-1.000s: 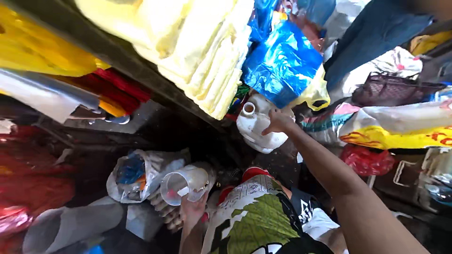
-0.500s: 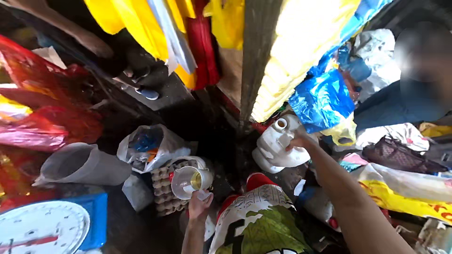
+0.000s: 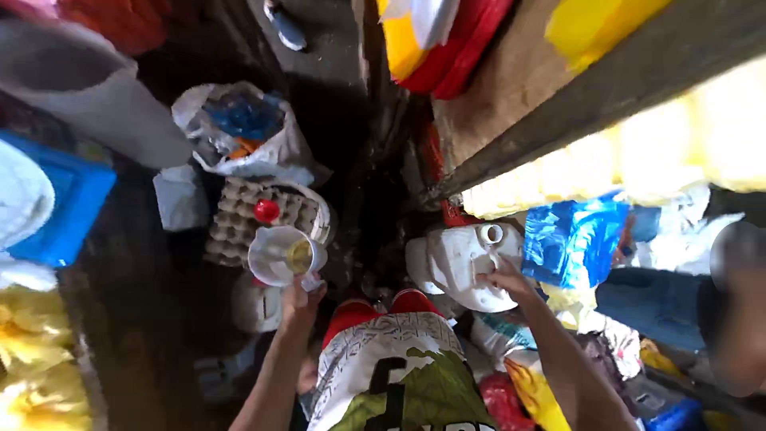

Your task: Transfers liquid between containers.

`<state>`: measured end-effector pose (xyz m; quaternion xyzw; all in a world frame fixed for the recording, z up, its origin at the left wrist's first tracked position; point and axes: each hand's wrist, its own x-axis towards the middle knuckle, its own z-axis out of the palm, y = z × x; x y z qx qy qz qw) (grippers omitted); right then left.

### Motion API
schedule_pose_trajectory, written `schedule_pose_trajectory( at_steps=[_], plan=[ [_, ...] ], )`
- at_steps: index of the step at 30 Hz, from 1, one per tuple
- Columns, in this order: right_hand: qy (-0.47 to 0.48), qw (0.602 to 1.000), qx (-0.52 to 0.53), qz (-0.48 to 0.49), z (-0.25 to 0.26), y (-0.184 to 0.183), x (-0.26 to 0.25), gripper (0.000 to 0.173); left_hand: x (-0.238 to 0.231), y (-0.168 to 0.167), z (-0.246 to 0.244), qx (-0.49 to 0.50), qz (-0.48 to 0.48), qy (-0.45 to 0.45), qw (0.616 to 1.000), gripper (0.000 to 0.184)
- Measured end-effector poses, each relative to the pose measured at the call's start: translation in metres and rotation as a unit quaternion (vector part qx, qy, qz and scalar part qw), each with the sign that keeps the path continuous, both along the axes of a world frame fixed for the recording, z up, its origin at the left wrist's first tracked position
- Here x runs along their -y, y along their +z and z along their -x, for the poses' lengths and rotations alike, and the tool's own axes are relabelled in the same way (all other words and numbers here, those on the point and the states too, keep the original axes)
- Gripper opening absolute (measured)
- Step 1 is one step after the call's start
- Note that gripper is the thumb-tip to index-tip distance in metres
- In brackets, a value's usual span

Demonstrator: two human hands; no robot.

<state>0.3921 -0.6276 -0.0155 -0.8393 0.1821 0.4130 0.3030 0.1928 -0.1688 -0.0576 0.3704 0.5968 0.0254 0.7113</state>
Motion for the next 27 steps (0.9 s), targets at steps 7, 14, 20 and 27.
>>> schedule_pose_trajectory(
  at_steps=[7, 14, 20, 27],
  plan=[
    [0.015, 0.999, 0.022, -0.031, 0.009, -0.005, 0.014, 0.089, 0.039, -0.005, -0.011, -0.013, 0.017, 0.043, 0.999, 0.036],
    [0.008, 0.998, 0.032, 0.054, 0.03, 0.0, 0.014, 0.085, 0.049, 0.013, -0.014, -0.005, -0.002, -0.012, 1.0, 0.043],
    [0.057, 0.99, 0.062, 0.116, 0.058, -0.016, 0.012, 0.099, 0.043, 0.009, -0.003, -0.019, 0.001, -0.042, 0.999, 0.041],
    [0.072, 0.977, 0.054, 0.196, 0.104, -0.014, -0.069, 0.105, 0.032, -0.028, -0.001, -0.022, 0.009, -0.149, 0.989, 0.037]
  ],
)
